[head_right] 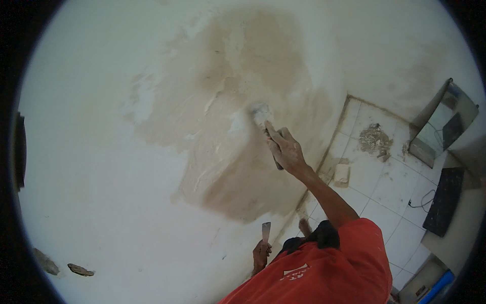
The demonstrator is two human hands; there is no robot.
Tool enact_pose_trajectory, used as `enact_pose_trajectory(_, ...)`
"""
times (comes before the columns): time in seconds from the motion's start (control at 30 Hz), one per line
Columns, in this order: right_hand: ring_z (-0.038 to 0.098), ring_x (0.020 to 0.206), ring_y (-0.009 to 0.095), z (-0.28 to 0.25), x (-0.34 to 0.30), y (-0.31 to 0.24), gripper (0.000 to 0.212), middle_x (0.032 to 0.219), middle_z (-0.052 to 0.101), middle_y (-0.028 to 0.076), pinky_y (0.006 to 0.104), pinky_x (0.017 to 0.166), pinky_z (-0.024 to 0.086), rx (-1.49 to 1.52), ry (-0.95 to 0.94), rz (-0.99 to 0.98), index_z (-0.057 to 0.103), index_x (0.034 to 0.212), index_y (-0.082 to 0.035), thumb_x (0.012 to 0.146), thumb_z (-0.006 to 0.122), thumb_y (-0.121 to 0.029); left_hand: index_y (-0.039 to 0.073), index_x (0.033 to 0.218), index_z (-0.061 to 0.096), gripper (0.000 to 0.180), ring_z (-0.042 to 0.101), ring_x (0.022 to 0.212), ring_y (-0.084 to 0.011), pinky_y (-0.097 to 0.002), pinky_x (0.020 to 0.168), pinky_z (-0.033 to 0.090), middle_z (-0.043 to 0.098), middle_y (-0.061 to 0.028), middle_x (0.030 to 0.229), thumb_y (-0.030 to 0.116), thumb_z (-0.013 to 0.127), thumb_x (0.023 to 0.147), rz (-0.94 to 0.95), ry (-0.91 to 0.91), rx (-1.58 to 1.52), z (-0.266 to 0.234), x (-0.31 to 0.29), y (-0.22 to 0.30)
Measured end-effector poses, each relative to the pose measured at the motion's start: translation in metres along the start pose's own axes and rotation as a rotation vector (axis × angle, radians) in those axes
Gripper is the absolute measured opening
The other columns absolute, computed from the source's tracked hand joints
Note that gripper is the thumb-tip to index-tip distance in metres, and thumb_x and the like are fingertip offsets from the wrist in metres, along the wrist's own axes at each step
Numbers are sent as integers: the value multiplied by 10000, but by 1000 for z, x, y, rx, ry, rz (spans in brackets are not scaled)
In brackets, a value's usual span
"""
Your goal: The person applies putty to a wall using a scraper and a putty knife, spreading the material from a small container onto the surface.
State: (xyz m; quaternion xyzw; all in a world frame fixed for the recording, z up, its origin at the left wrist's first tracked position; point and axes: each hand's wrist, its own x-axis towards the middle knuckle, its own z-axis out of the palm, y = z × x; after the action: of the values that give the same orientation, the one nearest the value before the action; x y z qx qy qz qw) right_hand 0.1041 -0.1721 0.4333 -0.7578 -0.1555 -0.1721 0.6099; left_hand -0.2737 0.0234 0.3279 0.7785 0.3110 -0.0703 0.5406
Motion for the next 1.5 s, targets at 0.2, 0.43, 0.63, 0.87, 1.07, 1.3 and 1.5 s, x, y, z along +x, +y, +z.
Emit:
enact_pose_trajectory(0.2, 541, 689, 145, -81, 44, -70, 423, 767, 575, 65, 305, 616, 474, 354, -62, 410, 650, 1201, -12, 936, 641, -342, 19, 944, 635, 366, 520, 631, -103, -268, 566, 421, 580, -22, 714, 325, 447, 1014, 75, -80, -19, -2, 14, -13)
enact_pose_trajectory(0.43, 490, 492, 40, -117, 87, -137, 367, 648, 559, -37, 199, 429, 393, 363, -126, 421, 697, 1049, 4, 914, 679, -336, 40, 889, 614, 377, 529, 652, -98, -262, 581, 420, 580, -15, 735, 346, 446, 1034, 116, -158, -83, -20, 31, -54)
enact_pose_trajectory(0.63, 475, 463, 48, -105, 77, -152, 416, 633, 551, -39, 212, 388, 377, 379, -44, 326, 683, 1152, 25, 920, 670, -320, 49, 867, 607, 331, 536, 643, -94, -257, 568, 425, 590, -16, 749, 314, 476, 1017, 174, -228, -135, -46, 40, -77)
enact_pose_trajectory(0.87, 497, 555, 55, -98, 66, -149, 481, 698, 566, -18, 223, 488, 425, 298, -40, 317, 623, 1280, 16, 930, 662, -312, -2, 841, 608, 254, 524, 605, -111, -277, 580, 430, 573, -44, 674, 154, 445, 958, 154, -226, -175, -64, 32, -69)
enact_pose_trajectory(1.07, 501, 581, 59, -82, 61, -164, 483, 703, 566, -12, 236, 506, 427, 268, -8, 284, 634, 1270, 11, 925, 669, -325, 5, 833, 599, 300, 516, 589, -103, -275, 548, 420, 569, -36, 675, 210, 460, 1003, 198, -242, -162, -78, 44, -81)
enact_pose_trajectory(1.3, 489, 561, 58, -78, 54, -171, 452, 698, 565, -17, 243, 493, 415, 226, -10, 280, 654, 1241, 11, 925, 673, -312, 8, 847, 596, 307, 494, 559, -93, -276, 506, 396, 568, -30, 681, 217, 451, 1020, 193, -314, -91, -89, 45, -69)
enact_pose_trajectory(1.5, 486, 531, 59, -67, 52, -184, 378, 674, 563, -14, 240, 472, 413, 234, -24, 281, 693, 1164, 11, 938, 657, -289, 9, 845, 600, 300, 479, 554, -95, -279, 515, 393, 562, -26, 672, 206, 453, 1017, 230, -314, -117, -93, 54, -84)
